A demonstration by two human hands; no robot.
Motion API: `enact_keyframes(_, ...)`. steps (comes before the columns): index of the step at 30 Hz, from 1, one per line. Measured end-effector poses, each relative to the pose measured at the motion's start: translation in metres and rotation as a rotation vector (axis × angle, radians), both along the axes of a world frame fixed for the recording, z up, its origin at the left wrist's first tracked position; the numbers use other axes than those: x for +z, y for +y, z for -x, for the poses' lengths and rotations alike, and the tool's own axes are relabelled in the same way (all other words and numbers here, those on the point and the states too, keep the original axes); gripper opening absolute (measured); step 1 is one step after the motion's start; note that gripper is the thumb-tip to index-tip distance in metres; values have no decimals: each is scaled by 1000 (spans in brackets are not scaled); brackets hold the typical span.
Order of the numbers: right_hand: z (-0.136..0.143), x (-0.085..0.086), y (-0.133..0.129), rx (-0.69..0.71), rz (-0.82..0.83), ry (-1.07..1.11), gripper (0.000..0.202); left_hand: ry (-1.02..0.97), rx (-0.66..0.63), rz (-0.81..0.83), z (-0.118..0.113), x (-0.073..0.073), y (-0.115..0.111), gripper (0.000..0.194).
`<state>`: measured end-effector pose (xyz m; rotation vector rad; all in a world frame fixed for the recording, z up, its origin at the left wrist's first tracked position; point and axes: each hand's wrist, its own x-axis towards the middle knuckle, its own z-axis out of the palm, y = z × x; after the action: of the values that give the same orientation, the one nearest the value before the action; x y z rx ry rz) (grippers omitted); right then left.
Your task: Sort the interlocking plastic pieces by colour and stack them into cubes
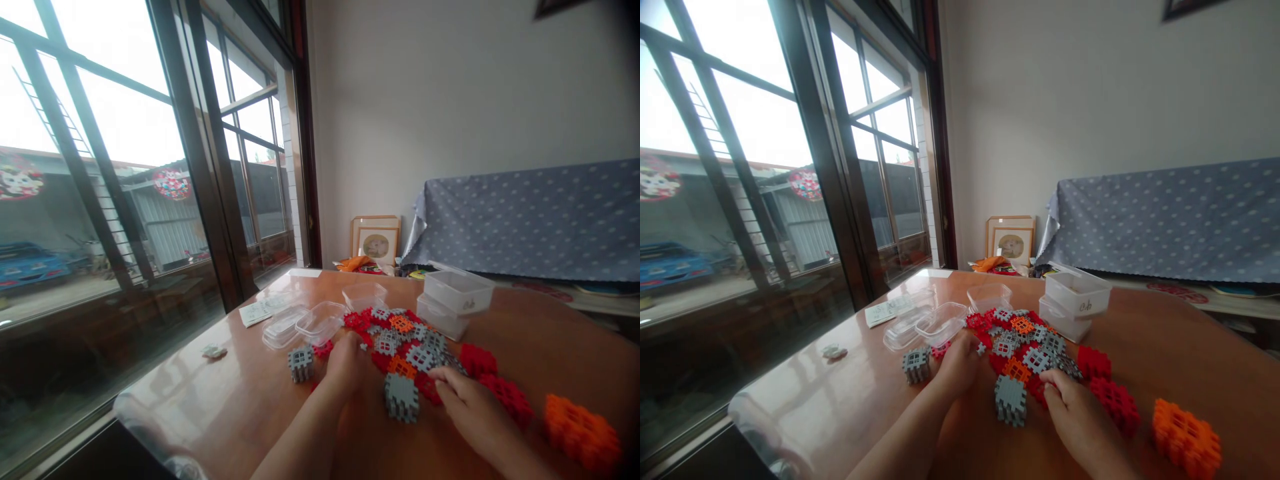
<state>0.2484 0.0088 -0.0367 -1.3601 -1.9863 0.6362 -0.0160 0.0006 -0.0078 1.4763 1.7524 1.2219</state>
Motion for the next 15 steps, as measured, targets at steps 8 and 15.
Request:
enact_keyframes(8, 2, 7, -3, 43, 16, -24, 35, 454, 17, 29, 2, 0, 0, 21)
enact_keyframes(15, 2, 6, -2, 52, 55, -19, 35, 558, 25, 94, -3, 3, -2, 19)
